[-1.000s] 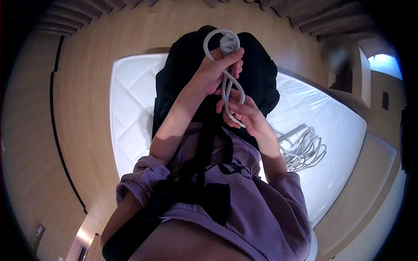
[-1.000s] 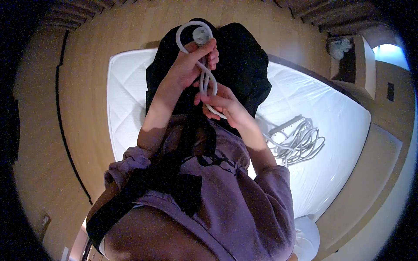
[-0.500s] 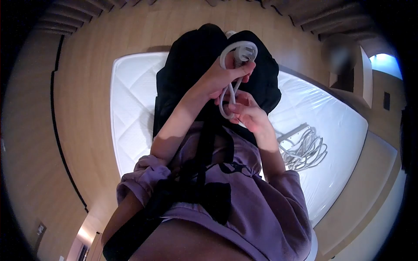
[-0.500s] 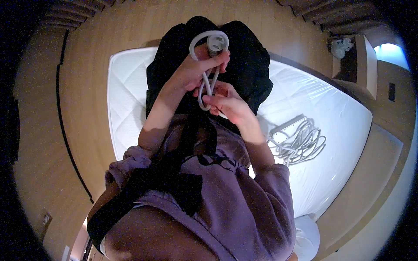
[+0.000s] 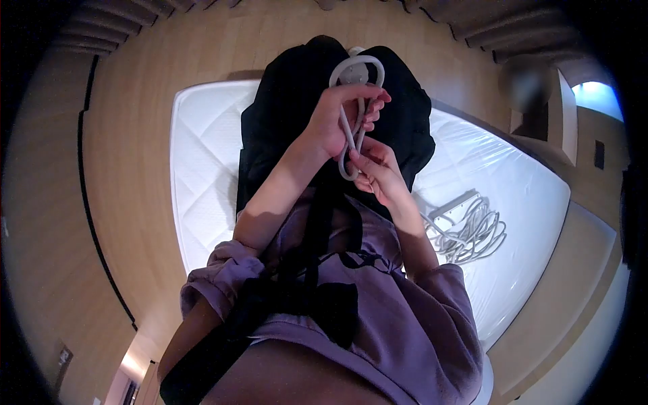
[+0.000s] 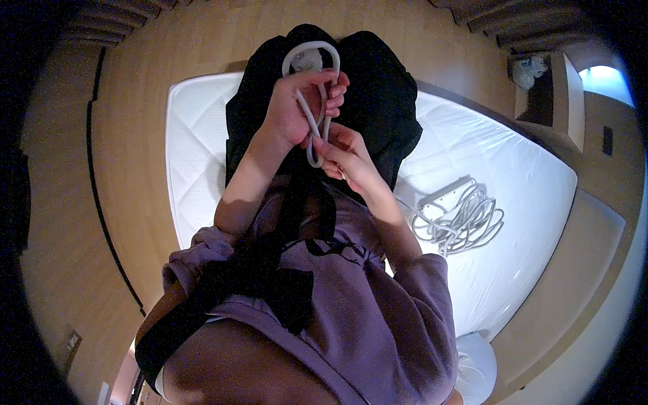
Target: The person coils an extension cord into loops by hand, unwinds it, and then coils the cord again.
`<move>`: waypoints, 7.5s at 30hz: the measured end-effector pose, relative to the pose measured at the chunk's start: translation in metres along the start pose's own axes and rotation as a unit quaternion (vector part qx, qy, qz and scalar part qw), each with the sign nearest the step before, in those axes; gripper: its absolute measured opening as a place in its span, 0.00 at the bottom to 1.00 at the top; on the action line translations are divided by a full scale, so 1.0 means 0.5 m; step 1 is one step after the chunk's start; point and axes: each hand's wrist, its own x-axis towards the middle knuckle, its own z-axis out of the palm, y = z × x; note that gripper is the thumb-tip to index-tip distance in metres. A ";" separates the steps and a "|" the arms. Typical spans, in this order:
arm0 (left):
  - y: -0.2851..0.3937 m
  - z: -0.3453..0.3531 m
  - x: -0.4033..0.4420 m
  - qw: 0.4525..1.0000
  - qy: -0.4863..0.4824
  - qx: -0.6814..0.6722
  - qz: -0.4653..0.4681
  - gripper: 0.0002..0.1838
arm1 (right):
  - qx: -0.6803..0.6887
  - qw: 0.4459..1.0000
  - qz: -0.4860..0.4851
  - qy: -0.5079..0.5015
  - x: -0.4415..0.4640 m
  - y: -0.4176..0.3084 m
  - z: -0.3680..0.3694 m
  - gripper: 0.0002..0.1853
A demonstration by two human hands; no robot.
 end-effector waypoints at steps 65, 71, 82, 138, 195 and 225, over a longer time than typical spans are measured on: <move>0.057 0.044 -0.031 0.993 -0.027 0.110 -0.032 0.40 | -0.533 0.726 -0.429 -0.073 0.110 -0.309 0.051 0.11; 0.056 0.048 -0.038 0.993 0.025 0.106 -0.035 0.38 | -0.495 0.709 -0.479 -0.148 0.083 -0.319 0.085 0.16; 0.044 0.069 -0.051 0.991 0.010 0.131 -0.028 0.55 | -0.533 0.689 -0.484 0.082 0.111 -0.307 0.118 0.10; 0.100 -0.028 -0.037 0.954 0.049 0.160 0.249 0.12 | -0.408 0.912 -0.043 -0.029 0.100 -0.136 0.037 0.16; 0.092 0.051 -0.052 0.965 -0.073 0.240 0.076 0.16 | -0.429 0.865 -0.262 -0.002 0.109 -0.375 0.120 0.08; 0.163 -0.032 -0.023 0.934 0.092 0.163 0.305 0.11 | -0.412 0.850 -0.319 0.075 0.053 -0.083 0.035 0.09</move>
